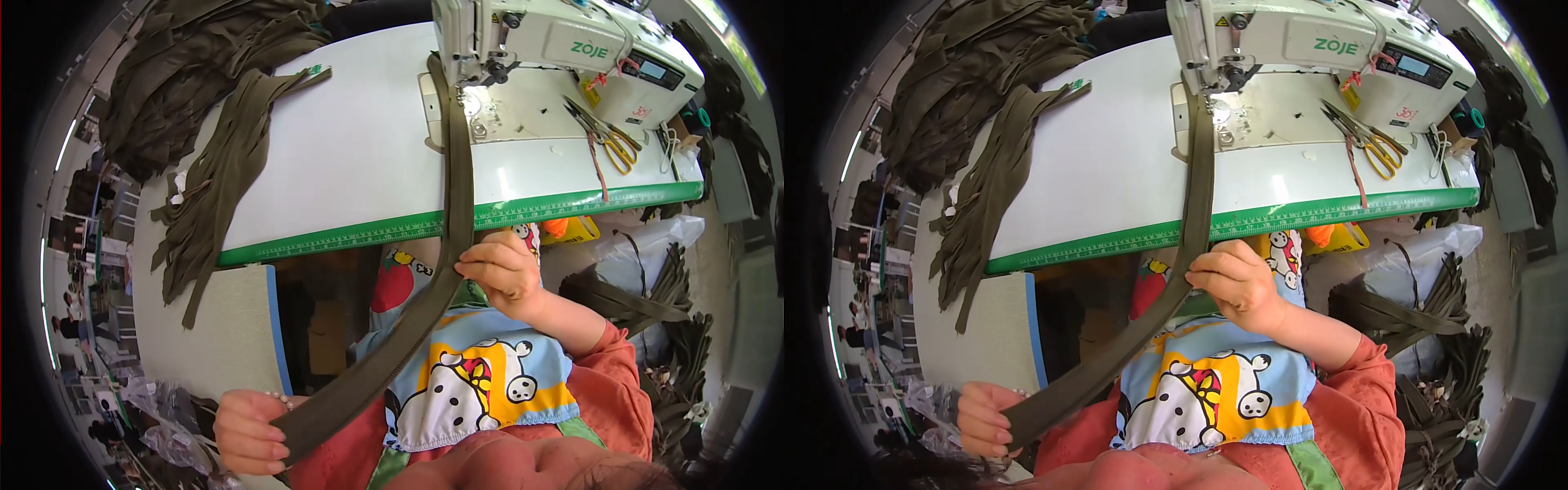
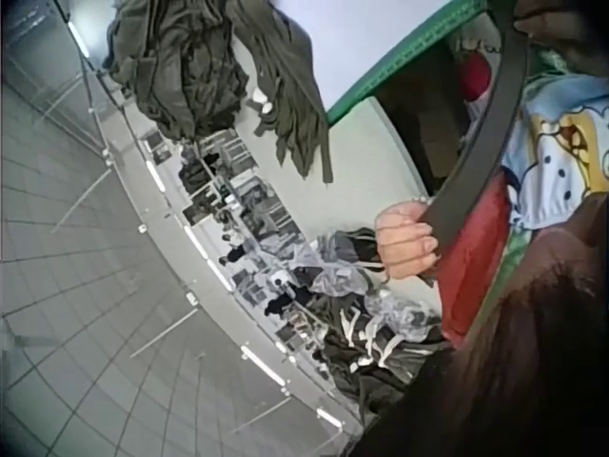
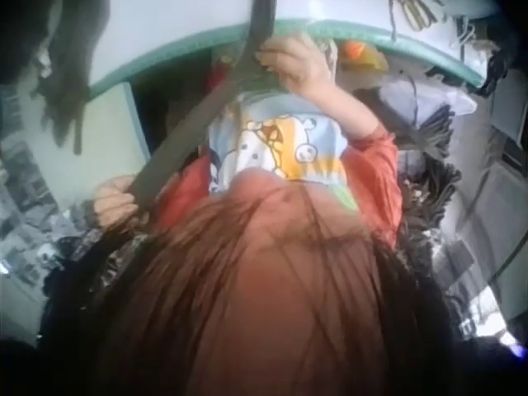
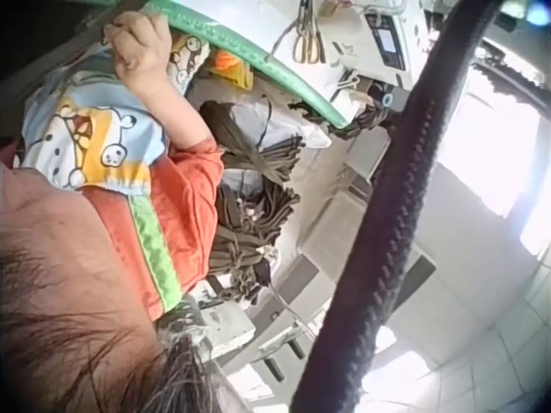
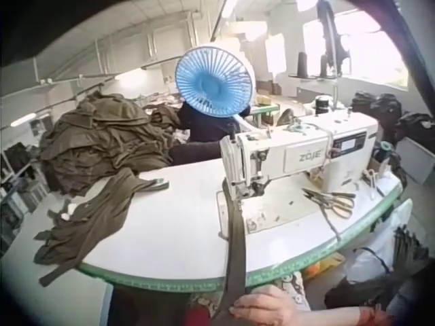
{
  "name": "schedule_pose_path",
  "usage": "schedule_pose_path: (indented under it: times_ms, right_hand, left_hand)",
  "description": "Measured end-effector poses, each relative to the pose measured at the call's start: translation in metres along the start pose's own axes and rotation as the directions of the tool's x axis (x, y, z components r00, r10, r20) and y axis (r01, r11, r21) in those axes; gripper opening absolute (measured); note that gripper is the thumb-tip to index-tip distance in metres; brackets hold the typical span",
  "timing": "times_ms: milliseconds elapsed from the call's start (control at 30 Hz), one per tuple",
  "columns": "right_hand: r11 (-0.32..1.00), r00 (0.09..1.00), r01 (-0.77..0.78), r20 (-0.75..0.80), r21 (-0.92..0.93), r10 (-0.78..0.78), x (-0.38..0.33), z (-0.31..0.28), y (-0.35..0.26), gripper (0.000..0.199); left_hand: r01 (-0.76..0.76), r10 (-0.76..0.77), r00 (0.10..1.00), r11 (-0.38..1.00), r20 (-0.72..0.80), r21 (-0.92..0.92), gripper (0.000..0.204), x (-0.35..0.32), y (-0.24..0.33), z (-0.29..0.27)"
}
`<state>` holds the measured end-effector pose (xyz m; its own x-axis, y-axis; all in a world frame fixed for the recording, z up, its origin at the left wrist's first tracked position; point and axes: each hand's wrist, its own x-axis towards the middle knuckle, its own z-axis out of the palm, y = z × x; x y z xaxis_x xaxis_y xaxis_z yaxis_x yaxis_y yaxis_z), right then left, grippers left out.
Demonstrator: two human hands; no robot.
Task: Sewing green fabric straps using an industrial sewing machine.
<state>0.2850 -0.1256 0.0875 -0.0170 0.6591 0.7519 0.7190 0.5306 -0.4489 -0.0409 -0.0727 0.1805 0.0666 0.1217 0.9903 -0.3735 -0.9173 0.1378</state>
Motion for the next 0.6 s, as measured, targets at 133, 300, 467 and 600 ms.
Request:
schedule_pose_path:
  times_ms: [133, 300, 467, 600]
  right_hand:
    - [0.986, 0.986, -0.158, 0.069, 0.056, 0.154, -0.039, 0.007, 0.011, 0.029]
    - [0.972, 0.972, -0.217, 0.110, 0.088, 0.207, -0.051, 0.005, 0.015, 0.032]
    - [0.971, 0.966, -0.216, 0.164, 0.102, 0.198, -0.049, -0.002, 0.015, 0.034]
    - [0.982, 0.969, -0.176, 0.189, 0.069, 0.160, -0.050, -0.013, 0.020, 0.036]
  left_hand:
    - [0.613, -0.255, 0.776, 0.522, 0.577, -0.594, 0.029, -0.009, -0.079, 0.022]
    - [0.807, -0.780, 0.389, 0.545, 0.491, 0.227, 0.036, -0.052, -0.175, 0.106]
    - [0.420, -0.630, 0.495, 0.776, 0.598, 0.470, 0.042, -0.084, -0.223, 0.151]
    - [0.192, -0.564, 0.519, 0.809, 0.642, 0.556, 0.057, -0.095, -0.235, 0.167]
